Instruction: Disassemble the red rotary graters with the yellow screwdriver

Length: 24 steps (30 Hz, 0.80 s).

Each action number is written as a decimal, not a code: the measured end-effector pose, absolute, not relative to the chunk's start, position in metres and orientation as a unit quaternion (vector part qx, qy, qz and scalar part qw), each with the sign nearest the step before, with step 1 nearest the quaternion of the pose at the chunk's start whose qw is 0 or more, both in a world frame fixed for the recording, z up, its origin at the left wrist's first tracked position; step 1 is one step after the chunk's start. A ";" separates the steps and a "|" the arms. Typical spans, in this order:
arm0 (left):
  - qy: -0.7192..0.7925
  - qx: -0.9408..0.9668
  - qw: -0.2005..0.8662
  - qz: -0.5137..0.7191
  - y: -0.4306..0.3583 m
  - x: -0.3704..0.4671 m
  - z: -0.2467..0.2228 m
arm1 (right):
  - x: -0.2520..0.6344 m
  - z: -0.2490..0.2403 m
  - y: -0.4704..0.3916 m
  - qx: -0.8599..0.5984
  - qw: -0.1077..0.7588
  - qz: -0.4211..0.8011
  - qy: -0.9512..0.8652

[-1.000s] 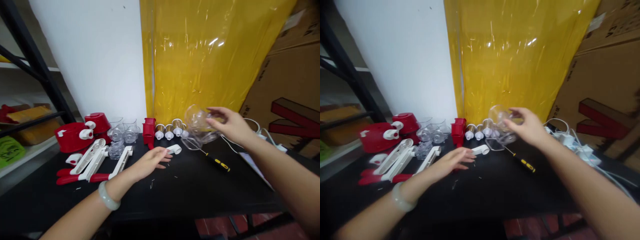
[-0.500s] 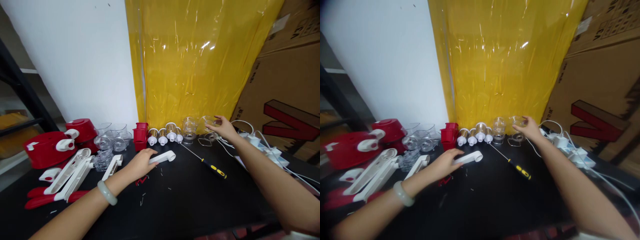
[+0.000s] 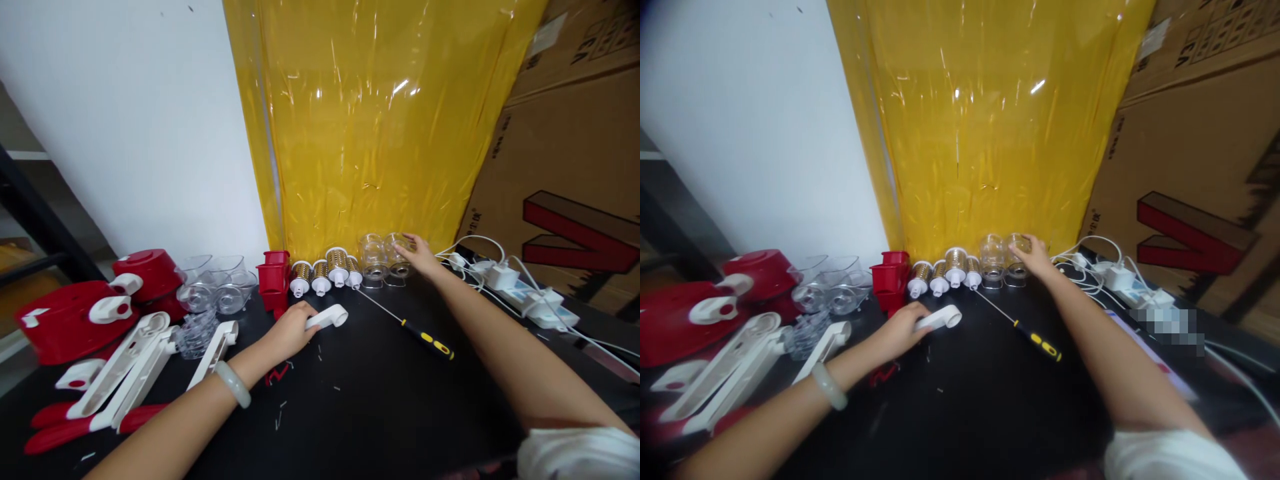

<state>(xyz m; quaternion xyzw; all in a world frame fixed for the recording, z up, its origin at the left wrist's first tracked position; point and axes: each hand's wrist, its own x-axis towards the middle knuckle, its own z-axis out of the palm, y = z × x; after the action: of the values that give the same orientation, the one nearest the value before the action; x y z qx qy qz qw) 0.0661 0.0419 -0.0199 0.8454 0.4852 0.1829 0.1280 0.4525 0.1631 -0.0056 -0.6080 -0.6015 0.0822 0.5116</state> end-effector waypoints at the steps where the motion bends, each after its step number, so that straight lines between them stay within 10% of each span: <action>1: 0.491 0.842 0.130 0.182 0.041 0.067 -0.018 | 0.448 -0.006 0.162 -0.610 0.511 0.075 -0.601; 16: 0.510 0.745 0.208 0.376 -0.019 0.018 0.034 | 0.418 0.002 0.116 -0.645 0.437 -0.085 -0.621; 24: 0.511 0.662 0.257 0.484 -0.047 -0.039 0.018 | 0.411 -0.037 -0.018 -0.679 0.072 -0.131 -0.718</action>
<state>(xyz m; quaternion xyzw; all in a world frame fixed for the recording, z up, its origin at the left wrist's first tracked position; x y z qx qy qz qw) -0.0393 -0.0469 0.0180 0.6624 0.5109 0.4839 0.2571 0.4110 -0.0184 -0.0367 -0.6793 -0.7184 -0.1311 0.0721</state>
